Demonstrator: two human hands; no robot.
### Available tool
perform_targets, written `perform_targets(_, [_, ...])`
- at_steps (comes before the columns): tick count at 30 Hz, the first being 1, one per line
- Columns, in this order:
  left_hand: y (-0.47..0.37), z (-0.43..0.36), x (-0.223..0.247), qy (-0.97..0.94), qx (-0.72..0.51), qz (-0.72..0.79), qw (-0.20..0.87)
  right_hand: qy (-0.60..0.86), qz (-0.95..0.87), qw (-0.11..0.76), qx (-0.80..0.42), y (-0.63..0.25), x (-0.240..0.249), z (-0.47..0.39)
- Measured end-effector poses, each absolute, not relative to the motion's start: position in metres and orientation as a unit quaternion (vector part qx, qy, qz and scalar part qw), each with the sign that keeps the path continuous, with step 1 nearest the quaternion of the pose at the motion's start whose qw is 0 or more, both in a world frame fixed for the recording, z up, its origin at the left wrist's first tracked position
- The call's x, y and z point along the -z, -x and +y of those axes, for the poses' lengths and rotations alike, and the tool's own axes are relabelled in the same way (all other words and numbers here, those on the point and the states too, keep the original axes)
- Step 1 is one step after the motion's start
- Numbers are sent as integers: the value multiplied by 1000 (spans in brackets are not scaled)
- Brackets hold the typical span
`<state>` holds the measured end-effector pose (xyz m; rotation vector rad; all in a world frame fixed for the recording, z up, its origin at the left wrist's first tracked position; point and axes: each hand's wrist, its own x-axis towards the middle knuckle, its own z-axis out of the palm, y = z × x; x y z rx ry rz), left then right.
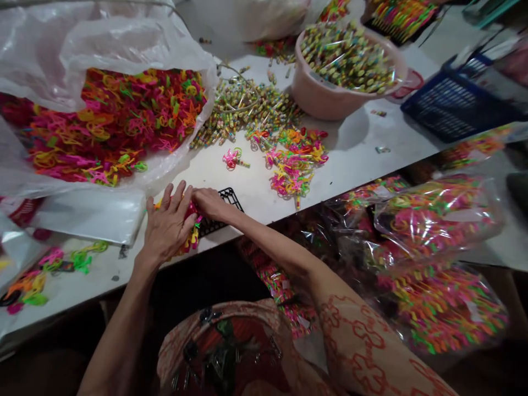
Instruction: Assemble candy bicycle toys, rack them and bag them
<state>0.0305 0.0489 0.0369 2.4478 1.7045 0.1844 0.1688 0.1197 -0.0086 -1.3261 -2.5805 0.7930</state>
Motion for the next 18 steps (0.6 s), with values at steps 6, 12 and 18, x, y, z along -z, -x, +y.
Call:
perform_targets(6, [-31, 50, -41, -813, -47, 575, 77, 410, -868, 34, -277, -188, -7, 140])
perform_targets(12, [-36, 46, -43, -817, -51, 572, 40, 676, -726, 0, -130, -260, -27, 194])
perform_targets(18, [-36, 44, -49, -846, -37, 529, 59, 660, -708, 113, -223, -265, -6, 163])
